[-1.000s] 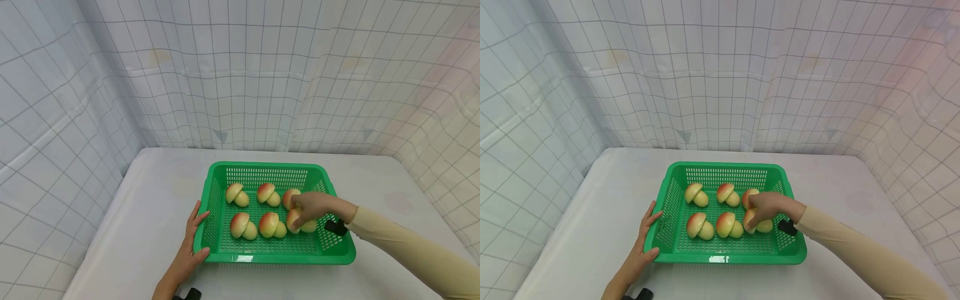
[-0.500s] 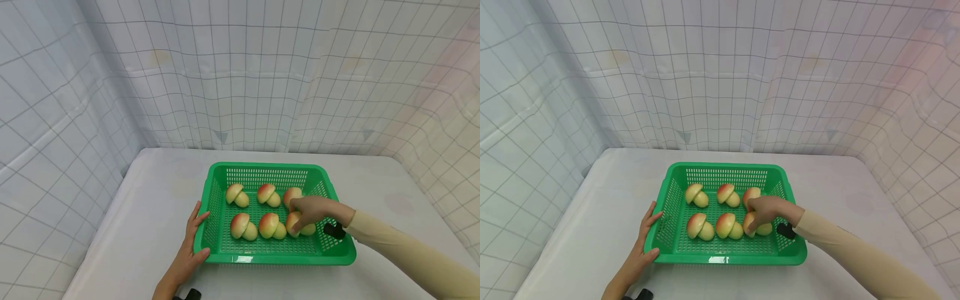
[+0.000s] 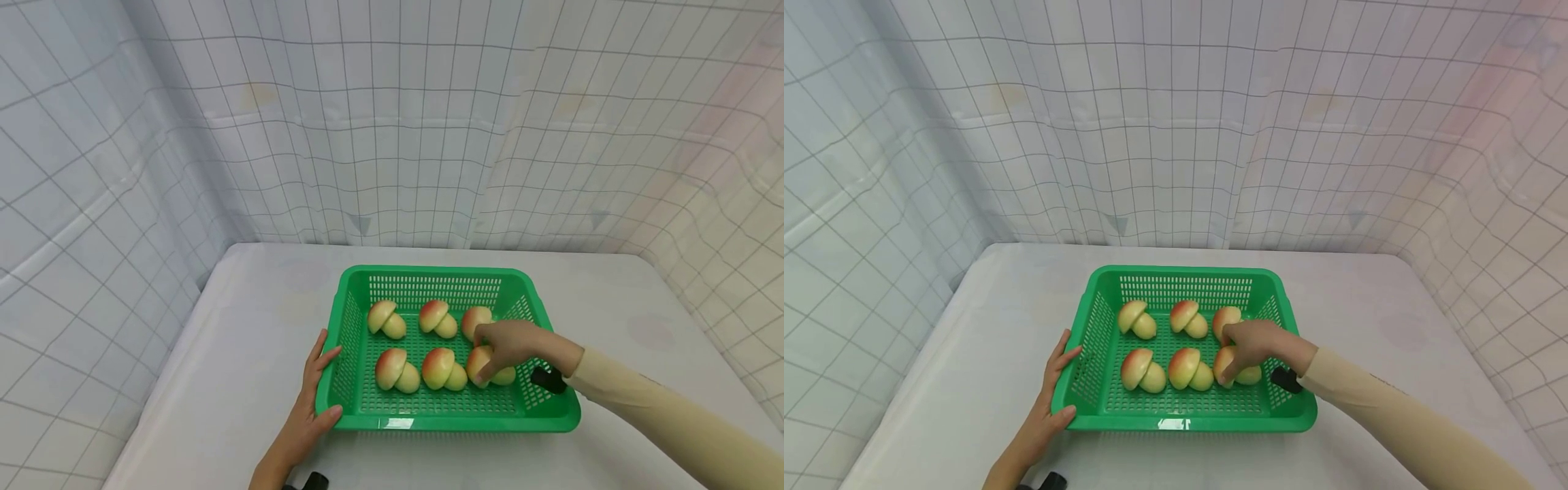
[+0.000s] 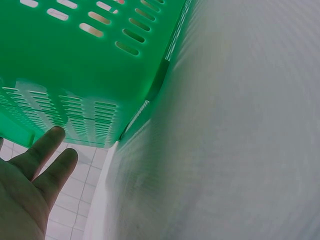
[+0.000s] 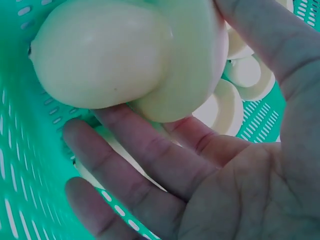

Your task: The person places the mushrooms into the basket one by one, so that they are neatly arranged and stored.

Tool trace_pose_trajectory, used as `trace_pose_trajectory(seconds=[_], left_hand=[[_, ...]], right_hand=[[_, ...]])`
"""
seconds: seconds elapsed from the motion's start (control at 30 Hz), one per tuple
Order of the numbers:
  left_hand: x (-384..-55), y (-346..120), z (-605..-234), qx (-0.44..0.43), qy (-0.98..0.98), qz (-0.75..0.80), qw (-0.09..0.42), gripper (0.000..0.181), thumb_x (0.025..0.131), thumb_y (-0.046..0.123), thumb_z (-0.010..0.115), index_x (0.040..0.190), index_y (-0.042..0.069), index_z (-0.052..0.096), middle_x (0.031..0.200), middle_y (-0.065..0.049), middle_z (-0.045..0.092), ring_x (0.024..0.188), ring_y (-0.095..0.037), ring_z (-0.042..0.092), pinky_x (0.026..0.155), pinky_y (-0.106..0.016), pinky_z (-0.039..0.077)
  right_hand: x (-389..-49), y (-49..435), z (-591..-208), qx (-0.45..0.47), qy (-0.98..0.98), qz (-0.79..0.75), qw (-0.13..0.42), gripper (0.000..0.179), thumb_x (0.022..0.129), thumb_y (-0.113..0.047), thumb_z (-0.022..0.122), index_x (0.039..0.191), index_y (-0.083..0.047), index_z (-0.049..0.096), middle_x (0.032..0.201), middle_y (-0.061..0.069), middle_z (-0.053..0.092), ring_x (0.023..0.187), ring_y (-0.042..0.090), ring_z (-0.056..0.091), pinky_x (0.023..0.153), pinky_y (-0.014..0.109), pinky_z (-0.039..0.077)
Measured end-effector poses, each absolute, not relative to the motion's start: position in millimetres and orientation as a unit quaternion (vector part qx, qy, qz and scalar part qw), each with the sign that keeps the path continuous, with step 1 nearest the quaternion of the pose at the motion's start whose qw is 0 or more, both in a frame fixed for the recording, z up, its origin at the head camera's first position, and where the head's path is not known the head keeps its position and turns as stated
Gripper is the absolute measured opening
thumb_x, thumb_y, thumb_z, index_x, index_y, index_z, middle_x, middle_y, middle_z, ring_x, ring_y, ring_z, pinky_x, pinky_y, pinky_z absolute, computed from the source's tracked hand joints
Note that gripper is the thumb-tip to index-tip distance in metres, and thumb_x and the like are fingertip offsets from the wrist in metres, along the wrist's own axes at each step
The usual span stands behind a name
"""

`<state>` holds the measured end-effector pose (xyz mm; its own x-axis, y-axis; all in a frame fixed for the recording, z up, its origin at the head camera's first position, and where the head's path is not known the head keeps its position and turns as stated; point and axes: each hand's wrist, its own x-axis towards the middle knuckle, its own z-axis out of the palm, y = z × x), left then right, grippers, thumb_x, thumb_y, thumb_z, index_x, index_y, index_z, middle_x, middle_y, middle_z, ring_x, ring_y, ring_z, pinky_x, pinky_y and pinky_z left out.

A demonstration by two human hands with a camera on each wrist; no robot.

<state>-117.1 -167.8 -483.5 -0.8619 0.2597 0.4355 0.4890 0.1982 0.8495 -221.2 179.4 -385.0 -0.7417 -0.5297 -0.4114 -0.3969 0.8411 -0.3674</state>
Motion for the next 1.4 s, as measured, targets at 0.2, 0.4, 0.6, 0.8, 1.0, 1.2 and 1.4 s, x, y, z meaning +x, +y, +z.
trace_pose_trajectory(seconds=[0.2, 0.4, 0.6, 0.8, 1.0, 1.2, 1.4], left_hand=[[-116.6, -167.0, -483.6, -0.246, -0.767, -0.584, 0.1, 0.073, 0.082, 0.01, 0.053, 0.148, 0.006, 0.024, 0.158, -0.008, -0.003, 0.142, -0.028, -0.001, 0.092, -0.071, 0.01], [-117.1, -167.7, -483.4, -0.242, -0.77, -0.582, 0.1, 0.073, 0.082, 0.01, 0.054, 0.148, 0.008, 0.024, 0.158, -0.007, -0.003, 0.142, -0.028, -0.001, 0.098, -0.066, 0.011], [-117.5, -167.9, -482.9, -0.233, -0.774, -0.582, 0.095, 0.074, 0.081, 0.01, 0.054, 0.148, 0.008, 0.024, 0.158, -0.005, -0.003, 0.142, -0.026, -0.002, 0.093, -0.072, 0.01], [-117.2, -168.6, -484.2, -0.233, -0.772, -0.585, 0.09, 0.074, 0.081, 0.009, 0.053, 0.149, 0.01, 0.023, 0.158, -0.004, -0.004, 0.142, -0.025, -0.002, 0.093, -0.071, 0.011], [-118.3, -169.3, -485.4, -0.231, -0.773, -0.584, 0.09, 0.074, 0.081, 0.009, 0.053, 0.149, 0.009, 0.023, 0.158, -0.004, -0.004, 0.142, -0.025, -0.002, 0.093, -0.071, 0.011], [-118.4, -169.1, -485.4, -0.224, -0.773, -0.587, 0.085, 0.074, 0.081, 0.009, 0.053, 0.149, 0.009, 0.023, 0.158, -0.002, -0.004, 0.142, -0.024, -0.003, 0.093, -0.071, 0.011], [-118.3, -168.6, -485.3, -0.224, -0.772, -0.589, 0.083, 0.074, 0.081, 0.01, 0.053, 0.149, 0.008, 0.023, 0.158, -0.003, -0.004, 0.142, -0.024, -0.003, 0.093, -0.071, 0.011]], right_hand=[[-218.4, 183.7, -384.4, -0.262, 0.933, -0.105, 0.225, 0.05, 0.069, -0.047, 0.081, 0.101, -0.014, 0.06, 0.079, -0.008, 0.058, 0.068, 0.013, 0.049, 0.062, 0.035, 0.039], [-214.5, 186.0, -381.5, -0.265, 0.94, -0.085, 0.197, 0.052, 0.066, -0.047, 0.082, 0.101, -0.013, 0.063, 0.083, -0.006, 0.062, 0.069, 0.012, 0.051, 0.061, 0.035, 0.041], [-213.0, 184.7, -379.9, -0.258, 0.943, -0.078, 0.195, 0.05, 0.066, -0.044, 0.083, 0.099, -0.013, 0.063, 0.077, -0.007, 0.058, 0.066, 0.012, 0.048, 0.058, 0.033, 0.039], [-212.1, 183.5, -378.3, -0.244, 0.947, -0.07, 0.198, 0.047, 0.065, -0.042, 0.084, 0.097, -0.014, 0.063, 0.077, -0.007, 0.059, 0.068, 0.012, 0.05, 0.058, 0.034, 0.04], [-212.5, 184.1, -378.9, -0.249, 0.946, -0.068, 0.197, 0.047, 0.065, -0.041, 0.084, 0.097, -0.014, 0.063, 0.081, -0.005, 0.061, 0.068, 0.012, 0.05, 0.059, 0.034, 0.04], [-212.9, 185.3, -378.8, -0.248, 0.945, -0.068, 0.201, 0.048, 0.065, -0.041, 0.085, 0.098, -0.013, 0.063, 0.084, -0.004, 0.062, 0.069, 0.013, 0.051, 0.06, 0.035, 0.041], [-212.4, 187.1, -378.6, -0.244, 0.946, -0.073, 0.202, 0.05, 0.066, -0.042, 0.083, 0.101, -0.013, 0.063, 0.08, -0.007, 0.059, 0.065, 0.012, 0.048, 0.057, 0.033, 0.04]])
